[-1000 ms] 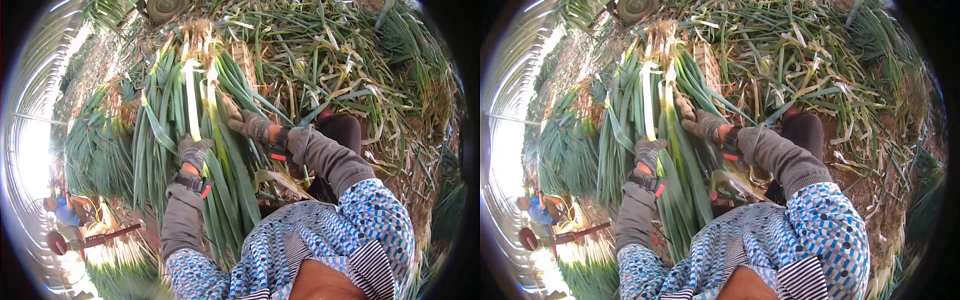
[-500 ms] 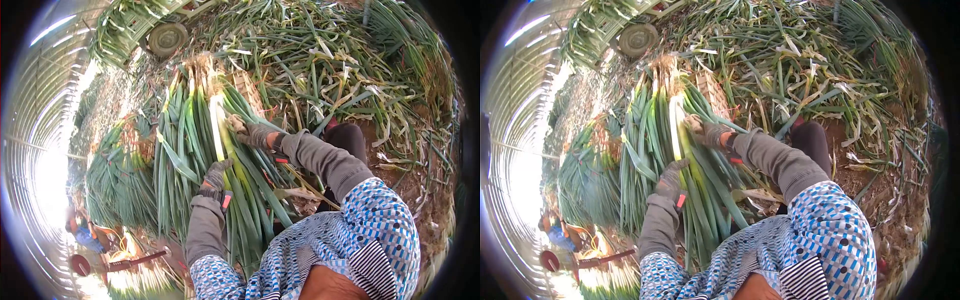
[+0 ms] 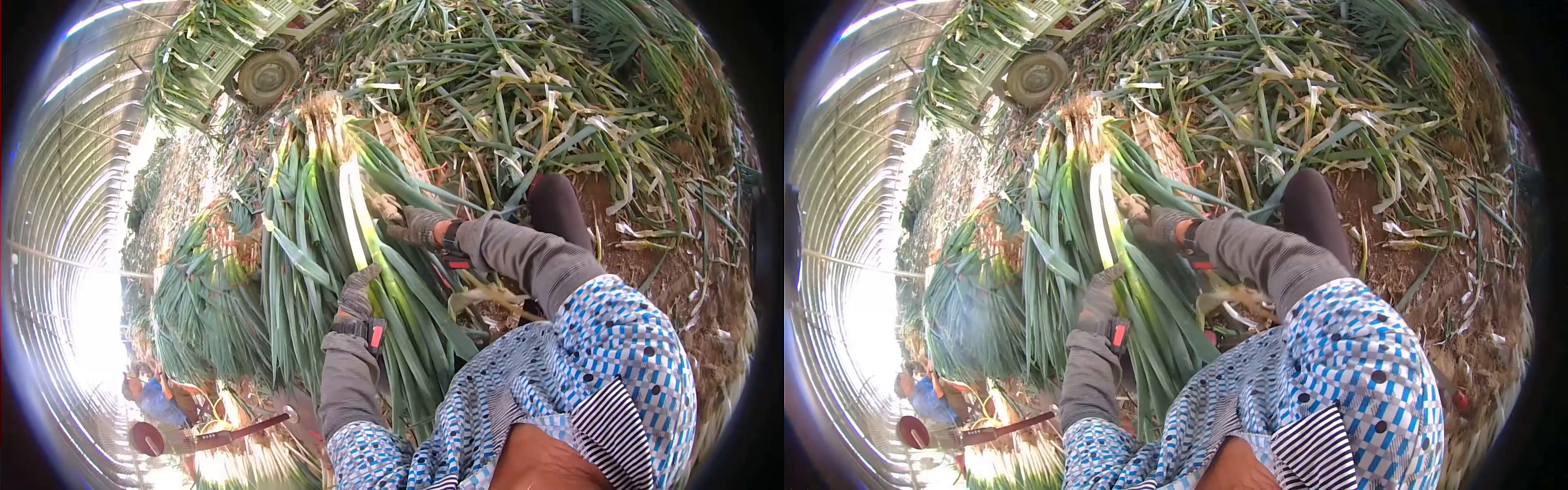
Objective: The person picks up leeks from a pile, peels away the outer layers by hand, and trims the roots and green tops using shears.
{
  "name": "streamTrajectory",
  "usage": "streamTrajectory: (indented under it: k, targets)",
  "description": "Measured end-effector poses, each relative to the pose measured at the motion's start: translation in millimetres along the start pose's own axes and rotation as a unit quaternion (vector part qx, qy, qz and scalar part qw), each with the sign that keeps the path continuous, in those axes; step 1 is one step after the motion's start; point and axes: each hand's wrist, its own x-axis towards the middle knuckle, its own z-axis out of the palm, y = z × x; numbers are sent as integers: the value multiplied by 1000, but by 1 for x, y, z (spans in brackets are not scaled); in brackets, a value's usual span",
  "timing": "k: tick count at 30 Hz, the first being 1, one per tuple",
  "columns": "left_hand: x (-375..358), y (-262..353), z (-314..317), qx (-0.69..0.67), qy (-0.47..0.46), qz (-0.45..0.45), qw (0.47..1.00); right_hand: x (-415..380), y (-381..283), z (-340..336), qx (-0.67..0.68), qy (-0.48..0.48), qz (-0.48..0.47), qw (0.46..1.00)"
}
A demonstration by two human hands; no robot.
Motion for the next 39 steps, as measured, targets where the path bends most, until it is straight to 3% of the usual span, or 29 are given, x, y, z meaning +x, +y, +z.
streamTrajectory:
  k: [2,5,8,10,11,14,17,18,20,21,22,23,24,26,28,31,34,37,38,39]
  targets:
    - [-6,-10,-9,2,-10,23,1000,-26,-3,0,-38,-44,-94,994]
    - [-41,-9,7,-3,-3,-4,1000,-49,-1,4,70,13,-129,989]
    - [-54,-40,-15,19,-40,-8,999,-34,24,-2,89,80,6,993]
    - [-38,-88,-43,25,-35,39,998,-66,0,-34,29,36,26,999]
    - [-41,-94,-39,60,-33,16,998,-69,1,-41,-6,11,44,999]
    - [-49,-92,-26,132,-29,-50,990,-67,21,-50,-52,1,-12,999]
    - [-54,-69,-13,186,-50,-70,979,-52,41,-61,-109,-30,10,994]
    - [-50,-57,-12,316,-47,-19,947,-58,32,-65,-54,-7,-1,999]
    - [-32,-25,-14,560,-37,78,824,-37,54,-69,102,-23,-45,994]
    - [5,-21,-48,711,-91,254,649,-26,67,-69,149,-29,-32,988]
    - [27,-7,-46,579,-62,201,788,-15,81,-69,197,-34,-19,980]
    - [49,8,-43,362,-25,165,917,-4,93,-70,211,-37,26,976]
    - [71,22,-40,162,25,157,974,9,103,-71,225,-41,71,971]
    - [102,67,1,199,82,197,956,29,109,-73,177,-41,164,970]
    - [174,73,5,429,148,296,840,6,69,-83,195,-54,103,974]
    - [201,108,79,671,278,123,676,1,60,-82,200,-59,37,977]
    - [219,113,97,646,298,46,702,7,67,-84,148,-35,-21,988]
    - [268,118,40,508,186,99,835,0,67,-88,165,-11,-13,986]
    - [272,123,26,231,112,113,960,4,75,-85,170,-12,-8,985]
    - [238,142,36,231,71,117,963,5,78,-84,176,-14,-2,984]
